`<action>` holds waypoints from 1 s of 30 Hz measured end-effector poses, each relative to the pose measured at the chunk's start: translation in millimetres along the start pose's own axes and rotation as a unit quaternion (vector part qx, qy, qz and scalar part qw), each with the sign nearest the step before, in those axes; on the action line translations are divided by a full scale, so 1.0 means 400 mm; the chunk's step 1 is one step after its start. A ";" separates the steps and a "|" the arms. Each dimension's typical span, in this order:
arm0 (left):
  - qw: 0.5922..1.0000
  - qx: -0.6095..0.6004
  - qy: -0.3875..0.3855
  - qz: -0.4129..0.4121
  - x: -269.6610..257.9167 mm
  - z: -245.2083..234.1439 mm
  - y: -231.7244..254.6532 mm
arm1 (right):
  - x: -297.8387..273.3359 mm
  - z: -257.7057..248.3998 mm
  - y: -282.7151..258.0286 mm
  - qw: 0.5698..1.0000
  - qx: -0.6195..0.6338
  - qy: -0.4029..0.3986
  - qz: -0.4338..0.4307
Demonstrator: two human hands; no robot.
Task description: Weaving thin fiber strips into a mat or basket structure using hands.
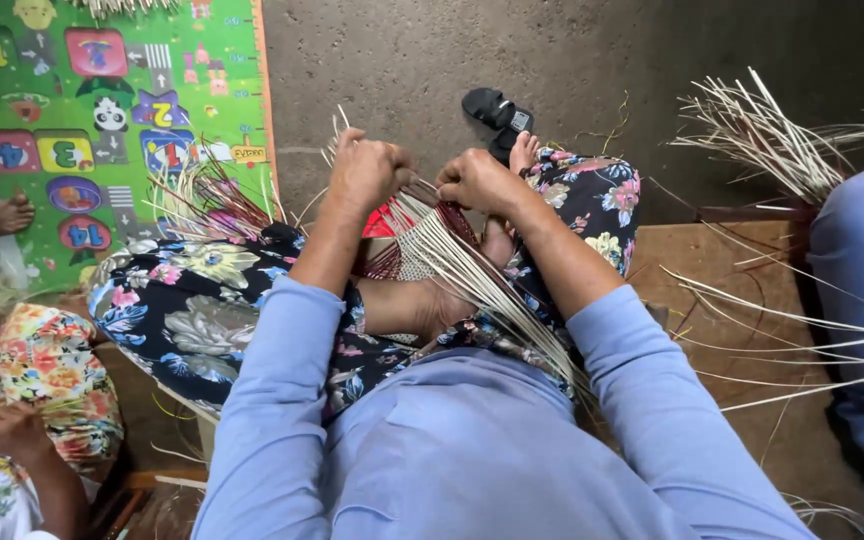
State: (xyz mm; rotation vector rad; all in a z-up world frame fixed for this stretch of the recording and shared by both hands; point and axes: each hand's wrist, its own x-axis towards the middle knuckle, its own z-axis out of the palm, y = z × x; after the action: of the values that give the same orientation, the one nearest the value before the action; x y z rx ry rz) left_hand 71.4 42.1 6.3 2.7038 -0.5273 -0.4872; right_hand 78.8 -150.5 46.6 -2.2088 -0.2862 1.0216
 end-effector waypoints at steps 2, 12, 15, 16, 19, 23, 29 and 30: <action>0.999 -0.001 0.033 -0.034 -0.001 0.006 -0.016 | 0.018 0.019 0.002 0.997 -0.068 0.022 -0.034; 0.994 -0.009 0.095 -0.060 -0.036 0.006 0.023 | 0.056 0.031 -0.028 0.996 -0.007 -0.054 -0.064; 0.990 -0.026 0.124 -0.059 -0.057 -0.011 0.046 | 0.092 0.057 0.034 0.942 0.328 -0.068 0.033; 0.982 -0.032 0.175 -0.066 -0.069 -0.032 0.066 | 0.100 0.063 0.048 0.908 0.409 -0.067 0.061; 0.958 -0.087 0.266 -0.066 -0.099 -0.046 0.136 | 0.109 0.067 0.060 0.858 0.501 -0.066 0.091; 0.939 -0.216 0.249 -0.102 -0.138 -0.021 0.246 | 0.114 0.068 0.082 0.858 0.496 -0.027 0.127; 0.937 -0.210 0.231 -0.159 -0.132 -0.010 0.267 | 0.086 -0.061 0.145 0.682 0.727 0.042 0.063; 0.938 -0.208 0.229 -0.159 -0.134 -0.009 0.266 | 0.086 -0.083 0.184 0.680 0.729 0.041 0.064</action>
State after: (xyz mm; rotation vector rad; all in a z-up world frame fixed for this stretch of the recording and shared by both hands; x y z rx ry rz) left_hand -5.3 -27.7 65.3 2.3723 0.1335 -0.0228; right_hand 120.4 -206.1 -7.2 -0.7499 0.5928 0.7080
